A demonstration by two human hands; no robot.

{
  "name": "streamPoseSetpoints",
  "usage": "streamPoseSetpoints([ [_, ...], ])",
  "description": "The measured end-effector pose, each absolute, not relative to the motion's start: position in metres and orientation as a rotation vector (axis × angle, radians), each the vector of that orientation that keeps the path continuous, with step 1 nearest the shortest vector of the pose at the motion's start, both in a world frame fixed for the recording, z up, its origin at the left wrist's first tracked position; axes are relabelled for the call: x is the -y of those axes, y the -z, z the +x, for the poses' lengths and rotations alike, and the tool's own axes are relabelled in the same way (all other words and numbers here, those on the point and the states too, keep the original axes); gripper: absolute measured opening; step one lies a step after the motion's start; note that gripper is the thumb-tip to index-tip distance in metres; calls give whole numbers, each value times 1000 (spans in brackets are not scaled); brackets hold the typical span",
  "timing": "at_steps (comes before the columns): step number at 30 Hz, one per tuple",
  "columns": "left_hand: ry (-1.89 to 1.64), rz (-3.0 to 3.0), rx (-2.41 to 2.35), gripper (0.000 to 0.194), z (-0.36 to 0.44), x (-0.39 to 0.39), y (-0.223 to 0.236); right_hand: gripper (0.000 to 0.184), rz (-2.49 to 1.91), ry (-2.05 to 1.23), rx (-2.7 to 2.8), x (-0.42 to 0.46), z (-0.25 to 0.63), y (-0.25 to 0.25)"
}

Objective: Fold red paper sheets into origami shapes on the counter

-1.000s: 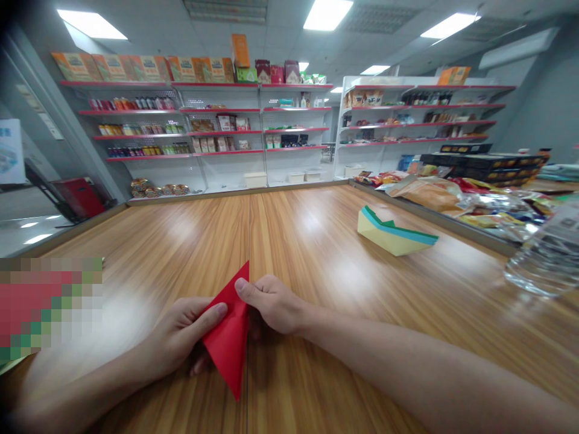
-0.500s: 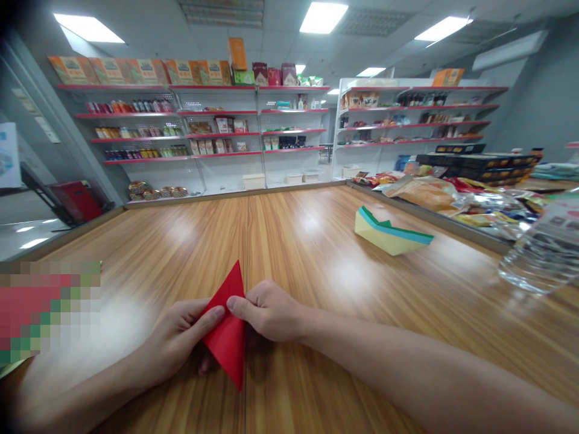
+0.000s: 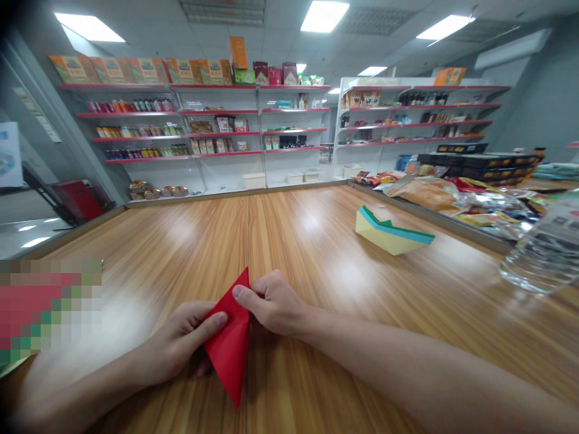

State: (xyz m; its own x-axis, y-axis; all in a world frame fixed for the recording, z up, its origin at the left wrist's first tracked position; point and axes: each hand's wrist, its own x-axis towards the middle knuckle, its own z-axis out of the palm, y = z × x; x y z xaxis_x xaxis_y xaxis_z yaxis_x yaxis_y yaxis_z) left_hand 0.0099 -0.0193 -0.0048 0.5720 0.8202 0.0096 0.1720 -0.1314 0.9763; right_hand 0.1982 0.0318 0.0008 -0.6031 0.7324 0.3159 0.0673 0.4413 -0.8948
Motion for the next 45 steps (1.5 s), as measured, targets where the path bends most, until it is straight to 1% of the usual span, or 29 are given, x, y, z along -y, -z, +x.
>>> streamPoseSetpoints([
  [3, -654, 1655, -835, 44, 11, 20, 4, 53, -713, -1174, 1860, -35, 197, 1],
  [6, -629, 1642, -834, 44, 12, 20, 3, 57, -713, -1271, 1756, -36, 196, 2],
  [10, -631, 1610, -831, 43, 12, 20, 3, 58, -734, -1394, 1673, -36, 193, 2],
  [19, -688, 1610, -832, 43, 12, 21, 6, 60, -767, -1378, 1708, -33, 192, 3],
  [24, -690, 1586, -836, 43, 13, 19, 8, 58, -741, -1484, 1614, -35, 191, 0],
  [28, -735, 1590, -865, 42, 12, 18, 9, 58, -733, -1501, 1684, -36, 195, 0],
  [30, -815, 1618, -912, 41, 12, 18, 9, 57, -722, -1463, 1861, -34, 197, 0],
  [34, -960, 1613, -991, 39, 12, 16, 7, 53, -691, -1208, 2239, -31, 199, -2],
  [40, -1005, 1631, -956, 35, 11, 18, 4, 50, -686, -1129, 2307, -30, 197, -5],
  [45, -1029, 1638, -876, 33, 10, 20, 1, 48, -646, -963, 2354, -28, 196, -6],
])
